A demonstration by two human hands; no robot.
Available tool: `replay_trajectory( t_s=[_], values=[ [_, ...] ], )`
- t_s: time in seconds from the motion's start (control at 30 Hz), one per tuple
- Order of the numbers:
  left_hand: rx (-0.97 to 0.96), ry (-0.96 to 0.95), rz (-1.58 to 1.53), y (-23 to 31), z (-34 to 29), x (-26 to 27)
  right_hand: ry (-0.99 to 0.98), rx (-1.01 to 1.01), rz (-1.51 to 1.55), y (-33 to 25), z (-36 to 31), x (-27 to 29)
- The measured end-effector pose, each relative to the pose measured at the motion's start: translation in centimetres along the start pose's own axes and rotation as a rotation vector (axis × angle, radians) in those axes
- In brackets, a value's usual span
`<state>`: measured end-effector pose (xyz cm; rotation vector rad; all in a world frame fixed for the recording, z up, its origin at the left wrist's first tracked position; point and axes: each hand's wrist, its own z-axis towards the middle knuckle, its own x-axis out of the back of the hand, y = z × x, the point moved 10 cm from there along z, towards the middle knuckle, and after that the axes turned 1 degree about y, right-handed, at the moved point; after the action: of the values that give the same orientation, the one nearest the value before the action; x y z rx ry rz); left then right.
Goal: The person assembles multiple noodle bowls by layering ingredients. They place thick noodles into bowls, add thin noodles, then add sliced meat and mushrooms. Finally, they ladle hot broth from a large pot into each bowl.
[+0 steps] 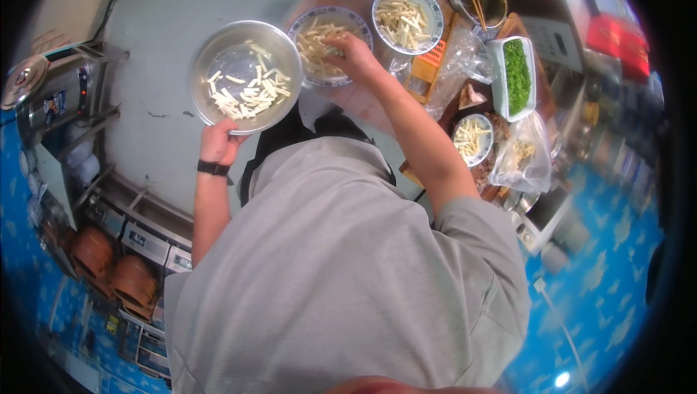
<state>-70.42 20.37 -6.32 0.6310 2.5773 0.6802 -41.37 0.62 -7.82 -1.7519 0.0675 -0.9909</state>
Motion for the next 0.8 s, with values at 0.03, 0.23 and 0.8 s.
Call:
replay_trajectory(
  t_s=[0.03,0.23,0.8],
  values=[
    [-0.004,0.006,-0.011,0.3,0.0,0.2,-0.031,-0.034,-0.027,0.5,-0.3,-0.2],
    [-0.025,-0.017,-0.035,2.7,0.3,0.2,-0.046,-0.13,-0.021,0.5,-0.2,0.4],
    [0.037,-0.067,0.035,5.0,0.7,-3.5,0.419,-0.329,0.247,14.1,18.2,18.8]
  ],
)
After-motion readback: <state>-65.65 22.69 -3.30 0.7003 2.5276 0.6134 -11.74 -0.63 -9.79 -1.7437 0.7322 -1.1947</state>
